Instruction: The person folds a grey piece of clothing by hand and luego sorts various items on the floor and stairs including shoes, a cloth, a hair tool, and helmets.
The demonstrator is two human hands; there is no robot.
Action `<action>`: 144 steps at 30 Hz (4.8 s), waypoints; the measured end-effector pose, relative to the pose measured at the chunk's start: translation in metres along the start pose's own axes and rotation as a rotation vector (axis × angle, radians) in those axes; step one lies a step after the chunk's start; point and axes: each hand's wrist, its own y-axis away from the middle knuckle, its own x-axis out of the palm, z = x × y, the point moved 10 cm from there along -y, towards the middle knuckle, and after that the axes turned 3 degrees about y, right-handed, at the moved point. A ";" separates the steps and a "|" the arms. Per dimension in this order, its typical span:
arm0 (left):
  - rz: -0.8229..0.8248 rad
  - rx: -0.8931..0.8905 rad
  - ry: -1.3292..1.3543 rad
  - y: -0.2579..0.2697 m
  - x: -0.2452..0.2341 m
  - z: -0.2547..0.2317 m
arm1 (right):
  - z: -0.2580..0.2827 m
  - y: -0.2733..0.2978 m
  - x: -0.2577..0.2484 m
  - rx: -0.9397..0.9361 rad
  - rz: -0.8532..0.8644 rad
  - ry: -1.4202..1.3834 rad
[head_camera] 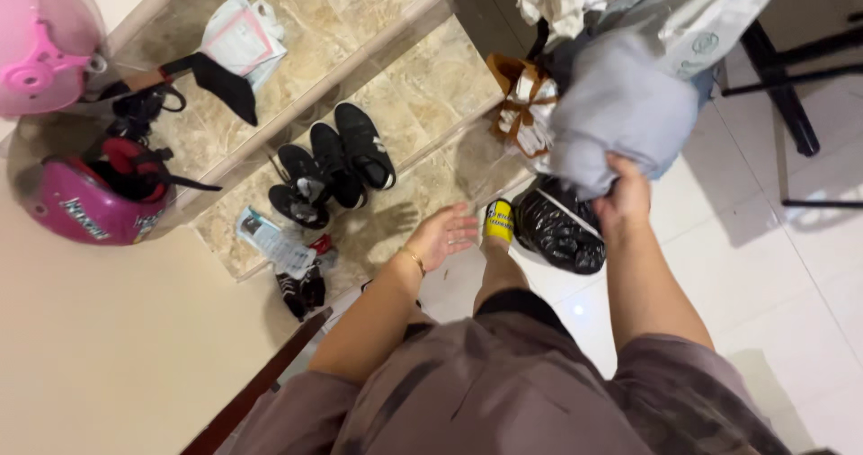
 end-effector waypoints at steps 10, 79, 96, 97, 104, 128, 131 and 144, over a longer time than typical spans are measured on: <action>-0.212 0.050 -0.013 -0.054 -0.044 0.010 | 0.000 -0.266 0.033 0.115 0.102 -0.668; -0.684 0.430 0.239 0.087 -0.561 0.184 | -0.611 0.023 0.074 0.383 0.492 1.180; -1.356 0.359 -0.271 0.010 -0.642 0.011 | -0.655 -0.068 0.056 -0.051 0.455 1.385; -1.365 0.378 -0.272 0.011 -0.641 0.012 | -0.663 -0.057 0.053 0.000 0.464 1.394; -1.265 0.898 -0.116 0.054 -0.601 0.055 | -0.690 0.043 0.165 0.123 0.649 1.091; -1.332 0.547 -0.104 0.107 -0.604 0.283 | -0.784 0.046 0.323 0.501 0.469 0.724; -1.442 0.369 0.011 0.105 -0.627 0.355 | -0.787 0.063 0.336 0.448 0.520 0.795; -1.569 -0.038 0.496 0.059 -0.656 0.507 | -0.831 0.078 0.258 -0.185 0.945 1.804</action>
